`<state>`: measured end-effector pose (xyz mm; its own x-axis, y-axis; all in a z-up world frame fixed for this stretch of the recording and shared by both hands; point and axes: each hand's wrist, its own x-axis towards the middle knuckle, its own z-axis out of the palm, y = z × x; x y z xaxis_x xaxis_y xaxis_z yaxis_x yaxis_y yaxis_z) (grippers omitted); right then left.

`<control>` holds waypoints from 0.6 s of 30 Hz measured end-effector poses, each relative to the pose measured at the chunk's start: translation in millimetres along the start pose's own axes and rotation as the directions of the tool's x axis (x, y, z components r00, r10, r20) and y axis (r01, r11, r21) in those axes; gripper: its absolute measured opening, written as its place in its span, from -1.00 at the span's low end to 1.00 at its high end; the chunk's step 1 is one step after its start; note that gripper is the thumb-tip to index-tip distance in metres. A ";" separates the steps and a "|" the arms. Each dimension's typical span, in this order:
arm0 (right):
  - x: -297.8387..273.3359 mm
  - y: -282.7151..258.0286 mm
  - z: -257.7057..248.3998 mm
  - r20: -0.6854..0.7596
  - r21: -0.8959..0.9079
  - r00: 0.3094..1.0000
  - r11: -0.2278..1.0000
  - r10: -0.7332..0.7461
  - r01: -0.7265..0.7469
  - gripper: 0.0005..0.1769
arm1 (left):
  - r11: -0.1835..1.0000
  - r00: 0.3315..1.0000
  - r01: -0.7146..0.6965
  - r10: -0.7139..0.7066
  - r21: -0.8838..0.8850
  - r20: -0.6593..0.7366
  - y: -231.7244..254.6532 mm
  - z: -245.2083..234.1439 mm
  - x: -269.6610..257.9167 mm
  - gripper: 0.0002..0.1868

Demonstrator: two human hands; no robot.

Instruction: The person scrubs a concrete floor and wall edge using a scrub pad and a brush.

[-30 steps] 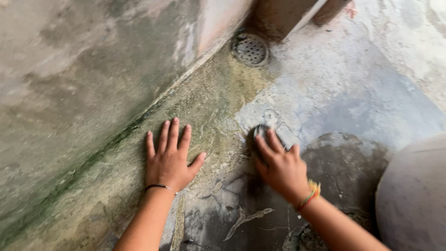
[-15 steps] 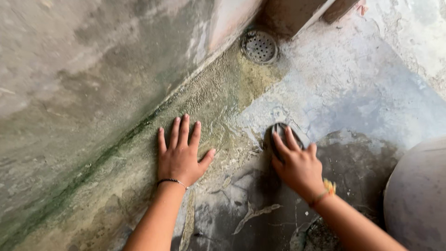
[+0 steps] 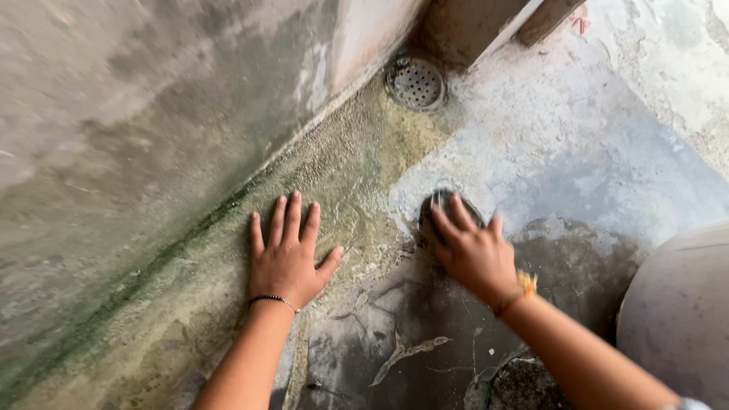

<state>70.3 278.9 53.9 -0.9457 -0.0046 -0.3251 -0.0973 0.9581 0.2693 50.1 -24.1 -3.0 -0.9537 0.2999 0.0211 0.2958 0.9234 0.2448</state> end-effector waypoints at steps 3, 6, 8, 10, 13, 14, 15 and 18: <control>45.1 13.9 -2.9 -0.201 0.120 0.979 0.992 -0.014 0.039 -0.26 | 1.000 1.000 -0.011 0.011 -0.007 -0.028 -0.9 4.0 0.2 -0.17; 75.5 8.3 -9.6 -0.066 0.097 0.989 0.988 0.129 -0.122 -0.27 | 1.000 1.000 -0.008 0.008 0.003 0.028 -2.7 1.9 0.7 -0.17; 66.8 3.8 -9.0 -0.177 -0.049 0.981 0.995 0.074 -0.084 -0.25 | 0.999 0.999 -0.008 0.009 -0.033 0.034 -1.8 -2.7 -1.7 -0.15; 31.9 -7.1 -2.3 -0.228 -0.107 0.973 0.994 -0.035 0.010 -0.23 | 0.998 1.000 0.006 -0.005 -0.064 0.015 -4.7 -5.0 8.0 -0.14; -13.1 -10.4 -1.8 -0.118 -0.071 0.993 0.997 -0.028 0.019 -0.21 | 0.999 1.000 -0.007 0.008 -0.049 0.007 -2.1 -0.5 1.3 -0.15; -17.9 -11.2 -3.3 -0.082 -0.081 0.997 0.997 -0.002 -0.004 -0.19 | 0.999 1.000 -0.006 0.006 -0.035 0.011 -1.3 0.4 -0.2 -0.15; -8.9 -10.1 -5.9 -0.082 -0.082 0.997 0.997 -0.003 -0.003 -0.19 | 1.000 1.000 -0.009 0.009 -0.020 0.009 -1.5 1.1 1.7 -0.15; 34.3 3.7 -17.5 -0.122 0.098 0.992 0.995 0.041 -0.029 -0.26 | 0.999 0.999 -0.020 0.019 -0.031 -0.030 -1.0 1.8 -1.7 -0.16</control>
<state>32.1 277.2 59.6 -0.9796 -0.0002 -0.2008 -0.0388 0.9814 0.1883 51.5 -25.2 -5.0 -0.9493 0.3095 0.0551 0.3125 0.9094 0.2745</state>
